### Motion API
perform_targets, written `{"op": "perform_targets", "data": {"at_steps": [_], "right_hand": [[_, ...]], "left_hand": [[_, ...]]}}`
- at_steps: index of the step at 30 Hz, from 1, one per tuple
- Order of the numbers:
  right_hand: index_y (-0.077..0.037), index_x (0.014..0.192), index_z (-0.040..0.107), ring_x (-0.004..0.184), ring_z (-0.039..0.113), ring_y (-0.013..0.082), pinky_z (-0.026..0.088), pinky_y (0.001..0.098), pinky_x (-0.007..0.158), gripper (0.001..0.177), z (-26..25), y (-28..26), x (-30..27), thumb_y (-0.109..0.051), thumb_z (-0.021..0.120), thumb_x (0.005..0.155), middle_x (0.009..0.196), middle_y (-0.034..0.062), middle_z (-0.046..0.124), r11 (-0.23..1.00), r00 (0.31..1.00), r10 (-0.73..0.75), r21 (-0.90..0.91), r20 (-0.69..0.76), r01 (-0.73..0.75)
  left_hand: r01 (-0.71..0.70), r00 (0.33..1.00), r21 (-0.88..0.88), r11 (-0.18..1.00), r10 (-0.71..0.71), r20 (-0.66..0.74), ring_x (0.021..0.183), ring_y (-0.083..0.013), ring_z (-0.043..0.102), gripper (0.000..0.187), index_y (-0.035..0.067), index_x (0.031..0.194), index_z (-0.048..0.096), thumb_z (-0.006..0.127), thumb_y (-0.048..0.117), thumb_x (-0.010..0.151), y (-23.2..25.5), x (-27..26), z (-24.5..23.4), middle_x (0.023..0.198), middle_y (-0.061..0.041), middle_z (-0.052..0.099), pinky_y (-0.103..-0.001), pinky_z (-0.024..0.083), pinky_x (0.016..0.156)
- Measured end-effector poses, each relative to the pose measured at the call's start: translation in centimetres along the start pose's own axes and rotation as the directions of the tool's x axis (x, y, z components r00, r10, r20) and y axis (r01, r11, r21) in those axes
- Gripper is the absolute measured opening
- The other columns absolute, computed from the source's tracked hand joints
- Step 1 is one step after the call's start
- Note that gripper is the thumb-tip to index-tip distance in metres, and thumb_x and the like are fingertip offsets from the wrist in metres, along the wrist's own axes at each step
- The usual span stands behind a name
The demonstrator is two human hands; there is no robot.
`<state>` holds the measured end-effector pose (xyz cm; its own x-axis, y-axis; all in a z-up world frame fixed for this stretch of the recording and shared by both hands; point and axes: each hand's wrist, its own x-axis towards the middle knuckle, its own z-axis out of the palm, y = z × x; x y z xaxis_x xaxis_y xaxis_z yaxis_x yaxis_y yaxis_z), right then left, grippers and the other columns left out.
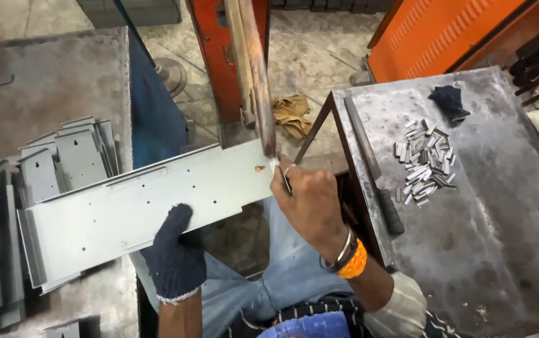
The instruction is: The recorder is spot welding small metal brackets onto larger metal plates at an industrial workstation.
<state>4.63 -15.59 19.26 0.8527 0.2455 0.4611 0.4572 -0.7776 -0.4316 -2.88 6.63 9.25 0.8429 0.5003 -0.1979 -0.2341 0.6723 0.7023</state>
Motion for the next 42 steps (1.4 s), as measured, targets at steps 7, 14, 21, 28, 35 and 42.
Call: {"op": "perform_targets", "data": {"at_steps": [7, 14, 21, 28, 35, 42], "right_hand": [[0.000, 0.096, 0.077, 0.050, 0.061, 0.0418, 0.049, 0.0517, 0.057, 0.026, -0.5, -0.8, 0.2, -0.026, 0.069, 0.096, 0.055, 0.0221, 0.061, 0.984, 0.998, 0.065, -0.167, -0.012, -0.066], [0.002, 0.097, 0.066, 0.061, 0.062, 0.0442, 0.045, 0.0551, 0.060, 0.023, -2.1, -1.6, 1.1, -0.021, 0.065, 0.097, 0.064, 0.0255, 0.063, 0.995, 0.993, 0.072, 0.055, 0.091, -0.077], [-0.001, 0.081, 0.061, 0.065, 0.064, 0.0429, 0.045, 0.0547, 0.061, 0.026, -1.3, -1.2, 1.2, -0.018, 0.064, 0.100, 0.070, 0.0218, 0.066, 0.993, 0.994, 0.066, 0.096, 0.086, -0.074], [0.003, 0.114, 0.068, 0.064, 0.066, 0.0420, 0.047, 0.0537, 0.059, 0.026, -0.8, -1.5, 0.8, -0.015, 0.062, 0.096, 0.070, 0.0191, 0.070, 0.994, 0.992, 0.080, 0.064, 0.095, -0.086], [-0.002, 0.115, 0.070, 0.066, 0.069, 0.0391, 0.050, 0.0482, 0.059, 0.021, -2.0, -2.3, -1.9, -0.013, 0.066, 0.097, 0.074, 0.0197, 0.070, 0.990, 0.996, 0.089, 0.108, 0.005, -0.089], [0.000, 0.127, 0.069, 0.057, 0.066, 0.0376, 0.049, 0.0460, 0.053, 0.036, 0.2, -4.4, -3.8, -0.010, 0.068, 0.093, 0.070, 0.0231, 0.067, 0.971, 0.997, 0.065, 0.227, 0.045, -0.074]], "left_hand": [[0.097, 0.995, -0.063, 0.993, -0.097, 0.004, 0.099, -0.0318, 0.073, 0.029, -0.005, 0.110, 0.066, 0.070, 0.014, 0.089, -0.4, 0.5, -0.1, 0.109, -0.014, 0.071, -0.049, 0.065, 0.072], [0.112, 0.994, -0.021, 0.994, -0.112, -0.012, 0.089, -0.0286, 0.075, 0.029, 0.000, 0.113, 0.068, 0.070, 0.011, 0.087, 2.3, 0.9, 5.0, 0.104, -0.013, 0.073, -0.040, 0.064, 0.072], [0.057, 0.997, 0.060, 0.997, -0.053, -0.056, 0.087, -0.0284, 0.074, 0.029, -0.003, 0.112, 0.068, 0.072, 0.010, 0.086, 2.1, 2.1, 4.6, 0.102, -0.013, 0.072, -0.039, 0.063, 0.071], [0.056, 0.996, 0.032, 0.998, -0.054, -0.070, 0.081, -0.0250, 0.073, 0.025, -0.002, 0.107, 0.070, 0.072, 0.012, 0.086, 0.9, 2.9, 2.6, 0.099, -0.012, 0.072, -0.036, 0.063, 0.063], [0.106, 0.994, 0.027, 0.994, -0.105, -0.032, 0.080, -0.0228, 0.071, 0.027, 0.004, 0.111, 0.072, 0.072, 0.016, 0.088, 1.8, -0.6, 3.6, 0.100, -0.011, 0.072, -0.032, 0.056, 0.056], [-0.298, 0.952, 0.294, 0.908, 0.259, 0.163, 0.116, -0.0218, 0.068, 0.026, -0.007, 0.121, 0.069, 0.073, 0.001, 0.096, -4.0, -1.0, -4.2, 0.125, -0.013, 0.071, -0.036, 0.058, 0.103]]}}
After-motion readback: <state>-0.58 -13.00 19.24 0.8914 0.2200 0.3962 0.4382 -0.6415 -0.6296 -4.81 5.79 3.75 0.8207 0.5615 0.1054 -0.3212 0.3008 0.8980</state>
